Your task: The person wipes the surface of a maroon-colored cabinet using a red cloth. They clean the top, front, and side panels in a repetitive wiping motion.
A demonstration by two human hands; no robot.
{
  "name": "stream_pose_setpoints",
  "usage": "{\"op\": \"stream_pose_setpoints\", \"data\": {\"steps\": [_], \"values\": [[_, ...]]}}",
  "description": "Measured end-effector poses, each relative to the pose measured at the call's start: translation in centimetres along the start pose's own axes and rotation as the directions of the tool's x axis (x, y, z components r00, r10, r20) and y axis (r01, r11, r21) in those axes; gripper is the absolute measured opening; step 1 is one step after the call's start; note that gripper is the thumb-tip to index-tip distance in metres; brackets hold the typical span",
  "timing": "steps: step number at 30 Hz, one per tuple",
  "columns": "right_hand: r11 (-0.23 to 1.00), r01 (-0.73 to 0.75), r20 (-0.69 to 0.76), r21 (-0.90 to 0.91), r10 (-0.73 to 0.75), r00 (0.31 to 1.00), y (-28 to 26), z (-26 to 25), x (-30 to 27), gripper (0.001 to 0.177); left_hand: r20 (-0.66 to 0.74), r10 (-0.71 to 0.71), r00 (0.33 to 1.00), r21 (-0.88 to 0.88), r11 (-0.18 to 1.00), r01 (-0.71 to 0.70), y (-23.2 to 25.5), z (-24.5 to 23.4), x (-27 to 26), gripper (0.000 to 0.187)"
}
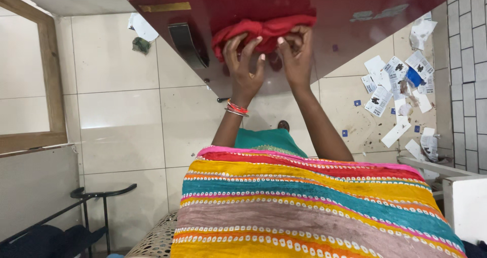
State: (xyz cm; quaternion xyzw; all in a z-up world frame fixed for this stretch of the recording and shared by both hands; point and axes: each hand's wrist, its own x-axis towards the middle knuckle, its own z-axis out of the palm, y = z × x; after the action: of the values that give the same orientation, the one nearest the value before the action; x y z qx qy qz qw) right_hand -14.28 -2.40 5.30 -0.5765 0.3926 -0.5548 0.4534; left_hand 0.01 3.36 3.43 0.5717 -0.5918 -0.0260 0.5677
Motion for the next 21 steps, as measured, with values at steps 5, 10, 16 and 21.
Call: {"op": "stream_pose_setpoints", "data": {"steps": [5,10,16,21], "values": [[0.873,0.422,0.114,-0.246,-0.407,0.907,-6.5,-1.6,1.3,0.038,-0.010,0.194,0.981,0.083,0.978,-0.192,4.5,0.2,3.7,0.043],[0.661,0.512,0.206,-0.549,-0.486,0.849,-3.4,-3.1,1.8,0.026,-0.023,0.182,0.983,0.281,0.945,-0.168,-0.3,3.2,1.9,0.041],[0.701,0.396,0.172,-0.594,-0.370,0.913,5.3,-5.8,1.0,0.018,0.140,0.184,0.973,0.357,0.907,-0.223,-6.9,6.8,-4.6,0.043],[0.628,0.302,0.224,-0.717,-0.202,0.953,9.4,-7.7,-0.4,0.022,0.289,0.041,0.957,0.392,0.907,-0.157,-6.8,8.3,-7.2,0.041]]}}
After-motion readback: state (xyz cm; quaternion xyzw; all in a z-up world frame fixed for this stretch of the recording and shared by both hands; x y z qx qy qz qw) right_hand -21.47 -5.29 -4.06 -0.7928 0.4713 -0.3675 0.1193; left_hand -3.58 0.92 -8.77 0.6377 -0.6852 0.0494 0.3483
